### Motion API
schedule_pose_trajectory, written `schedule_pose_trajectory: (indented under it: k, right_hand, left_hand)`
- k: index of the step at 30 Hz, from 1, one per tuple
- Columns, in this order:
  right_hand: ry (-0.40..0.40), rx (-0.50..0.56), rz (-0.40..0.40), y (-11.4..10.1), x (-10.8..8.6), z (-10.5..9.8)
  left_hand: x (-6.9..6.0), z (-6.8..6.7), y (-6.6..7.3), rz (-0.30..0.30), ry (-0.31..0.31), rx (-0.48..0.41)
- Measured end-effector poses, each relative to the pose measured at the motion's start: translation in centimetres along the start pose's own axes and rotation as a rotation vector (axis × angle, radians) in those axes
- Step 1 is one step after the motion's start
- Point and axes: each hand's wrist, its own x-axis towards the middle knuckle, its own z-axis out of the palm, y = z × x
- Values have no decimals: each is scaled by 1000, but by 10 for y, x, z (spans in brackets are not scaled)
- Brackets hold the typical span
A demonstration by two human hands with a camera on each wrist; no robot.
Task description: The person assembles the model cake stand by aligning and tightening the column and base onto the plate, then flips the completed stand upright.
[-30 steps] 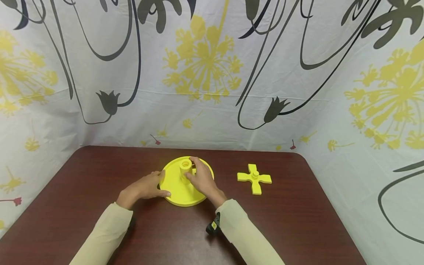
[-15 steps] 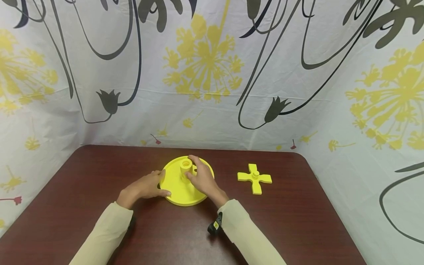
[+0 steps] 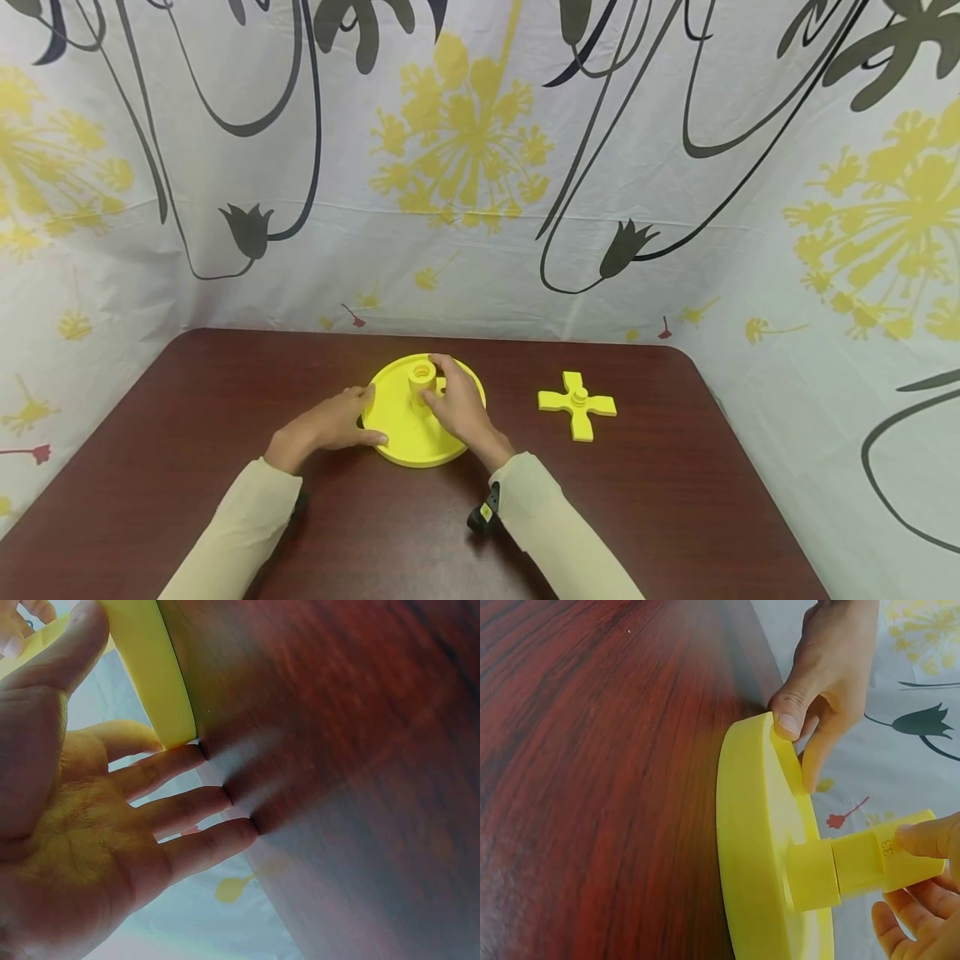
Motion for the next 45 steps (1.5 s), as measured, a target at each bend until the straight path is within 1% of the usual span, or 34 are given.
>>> schedule_pose_trajectory:
  k: [6, 12, 17, 25, 31, 37, 40, 45]
  right_hand:
    - [21, -9, 27, -1, -1, 1]
    - [-22, 14, -6, -1, -3, -2]
    - [-42, 5, -39, 0, -3, -2]
    - [-27, -4, -21, 0, -2, -2]
    - [-8, -28, 8, -2, -2, -1]
    - [11, -26, 39, -3, -1, 1]
    - [1, -19, 53, -2, 0, 1]
    - [-56, 22, 61, 1, 0, -1]
  left_hand:
    - [-1, 1, 1, -1, -3, 8]
    - [-2, 1, 2, 3, -2, -1]
    - [-1, 1, 1, -1, 3, 0]
    - [0, 0, 0, -5, 1, 0]
    - [0, 0, 0, 2, 2, -2]
    - [0, -1, -1, 1, -2, -1]
    - [0, -1, -1, -3, -5, -1]
    - [1, -1, -1, -1, -5, -3]
